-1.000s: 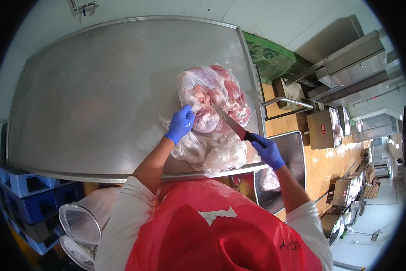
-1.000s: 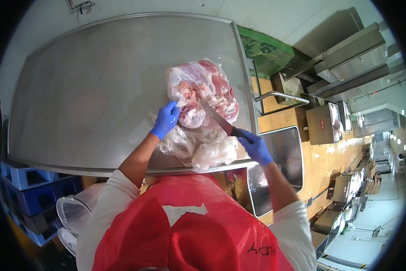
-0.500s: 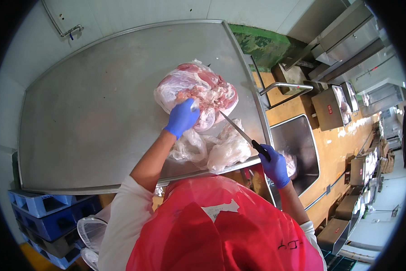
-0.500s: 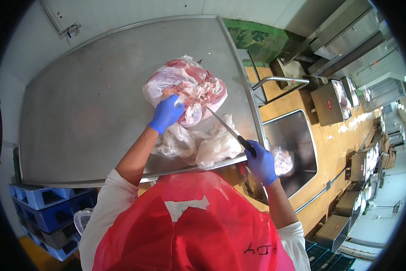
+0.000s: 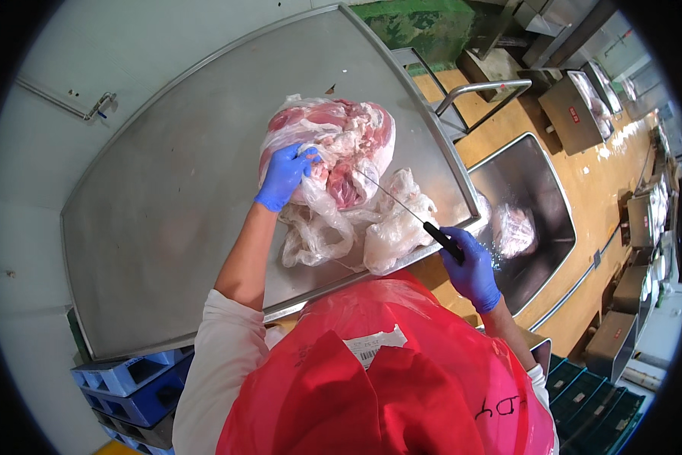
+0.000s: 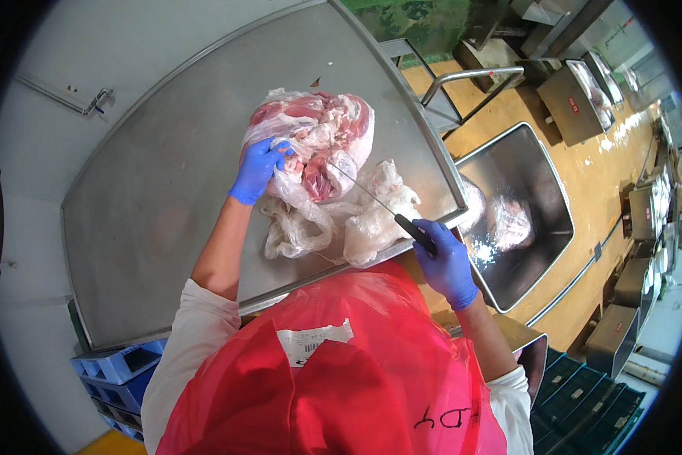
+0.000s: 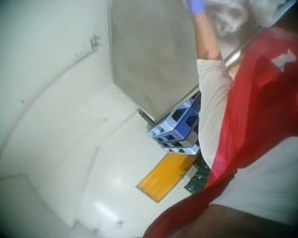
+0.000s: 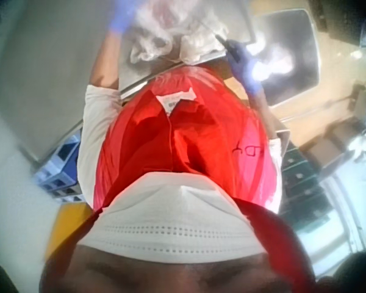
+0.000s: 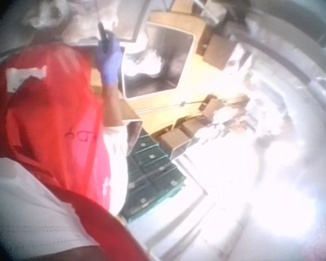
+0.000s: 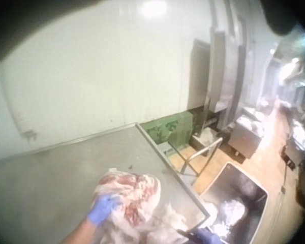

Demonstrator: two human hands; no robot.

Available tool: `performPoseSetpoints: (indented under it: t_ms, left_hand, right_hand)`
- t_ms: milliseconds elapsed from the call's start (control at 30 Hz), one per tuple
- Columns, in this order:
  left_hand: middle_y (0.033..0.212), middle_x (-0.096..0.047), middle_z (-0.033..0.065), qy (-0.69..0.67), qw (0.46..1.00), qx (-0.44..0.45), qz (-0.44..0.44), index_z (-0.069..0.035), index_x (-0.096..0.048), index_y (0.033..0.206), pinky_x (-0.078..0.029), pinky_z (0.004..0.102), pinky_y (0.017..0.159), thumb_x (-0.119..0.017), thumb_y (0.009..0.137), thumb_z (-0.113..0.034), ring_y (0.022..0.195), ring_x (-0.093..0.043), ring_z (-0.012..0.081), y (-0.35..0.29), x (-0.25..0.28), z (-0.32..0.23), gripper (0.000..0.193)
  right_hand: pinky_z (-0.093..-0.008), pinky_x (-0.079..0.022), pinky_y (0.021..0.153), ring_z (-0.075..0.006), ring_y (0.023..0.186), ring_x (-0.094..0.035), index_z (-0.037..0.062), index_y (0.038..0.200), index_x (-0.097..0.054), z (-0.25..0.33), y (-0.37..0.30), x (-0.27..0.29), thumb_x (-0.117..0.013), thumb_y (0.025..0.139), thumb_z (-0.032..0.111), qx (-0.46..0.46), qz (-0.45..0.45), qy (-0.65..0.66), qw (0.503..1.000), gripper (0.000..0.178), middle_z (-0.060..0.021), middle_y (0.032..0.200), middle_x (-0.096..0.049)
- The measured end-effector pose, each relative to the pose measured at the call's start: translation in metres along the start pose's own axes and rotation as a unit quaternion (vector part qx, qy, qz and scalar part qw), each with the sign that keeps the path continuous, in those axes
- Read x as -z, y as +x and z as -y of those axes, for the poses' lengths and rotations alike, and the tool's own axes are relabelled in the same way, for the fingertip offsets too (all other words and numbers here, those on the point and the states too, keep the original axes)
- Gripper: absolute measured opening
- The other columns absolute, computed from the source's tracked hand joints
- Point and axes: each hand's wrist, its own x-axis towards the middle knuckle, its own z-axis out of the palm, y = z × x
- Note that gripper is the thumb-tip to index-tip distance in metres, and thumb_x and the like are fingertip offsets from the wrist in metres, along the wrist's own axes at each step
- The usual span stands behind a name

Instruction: The person trims fat and connective tissue from a large piece of raw meat using a knife on a stainless steel table. They repeatedly cut and remove sections, placing the trimmed pieces into a metal bin nearby.

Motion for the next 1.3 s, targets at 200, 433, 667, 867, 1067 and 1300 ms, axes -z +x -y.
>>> performPoseSetpoints:
  t_ms: [200,433,667,867,1067,1300]
  left_hand:
    - [0.086,-0.072,0.0083,0.258,0.961,-0.101,0.014,-0.004,-0.073,0.101,-0.053,0.0364,0.073,-0.075,0.091,-0.017,0.074,-0.063,0.0207,0.004,0.005,-0.013,0.017]
    - [0.124,-0.07,0.0187,0.454,0.849,-0.214,-0.169,-0.007,-0.065,0.127,-0.053,0.0471,0.098,-0.078,0.091,-0.03,0.115,-0.069,0.0365,0.05,0.044,0.006,0.045]
    - [0.147,-0.062,0.0195,0.3,0.947,-0.09,-0.069,-0.019,-0.051,0.157,-0.045,0.0414,0.114,-0.059,0.107,-0.043,0.136,-0.06,0.0336,0.091,0.079,0.05,0.057]
    - [0.147,-0.063,0.0181,0.25,0.965,0.005,-0.074,-0.019,-0.053,0.156,-0.045,0.039,0.114,-0.054,0.109,-0.045,0.135,-0.061,0.0298,0.09,0.071,0.036,0.054]
    - [0.133,-0.072,0.019,0.196,0.968,0.076,-0.135,-0.009,-0.067,0.141,-0.05,0.0406,0.104,-0.052,0.108,-0.048,0.119,-0.07,0.0311,0.114,0.091,0.053,0.053]
    - [0.098,-0.076,0.0221,0.217,0.955,0.167,-0.118,0.011,-0.072,0.11,-0.053,0.0442,0.087,-0.055,0.105,-0.043,0.089,-0.07,0.0275,0.12,0.088,0.028,0.057]
  right_hand:
    - [-0.0432,-0.056,0.064,-0.0324,0.074,-0.07,0.025,0.133,-0.069,0.037,0.052,0.025,-0.074,0.093,0.023,0.122,0.01,-0.269,0.955,0.04,-0.0105,0.087,-0.064]
    - [-0.046,-0.058,0.067,-0.0351,0.076,-0.072,0.0172,0.11,-0.076,0.114,0.153,0.041,-0.066,0.094,0.021,0.24,0.133,-0.383,0.882,0.019,-0.0131,0.085,-0.071]
    - [-0.0466,-0.06,0.077,-0.037,0.084,-0.075,0.0119,0.096,-0.079,0.176,0.236,0.03,-0.069,0.087,0.018,0.222,0.269,-0.405,0.845,0.014,-0.0143,0.089,-0.077]
    - [-0.0466,-0.059,0.074,-0.0372,0.083,-0.075,0.0126,0.101,-0.078,0.175,0.254,0.011,-0.069,0.09,0.02,0.225,0.288,-0.456,0.811,0.016,-0.014,0.085,-0.076]
    - [-0.0447,-0.054,0.055,-0.0325,0.062,-0.068,0.0252,0.13,-0.071,0.085,0.168,0.003,-0.071,0.097,0.035,0.196,0.15,-0.333,0.91,0.034,-0.0104,0.075,-0.066]
    - [-0.0405,-0.051,0.048,-0.028,0.051,-0.062,0.0293,0.139,-0.069,-0.001,0.13,-0.031,-0.079,0.091,0.034,0.198,0.037,-0.292,0.935,0.05,-0.0083,0.072,-0.06]
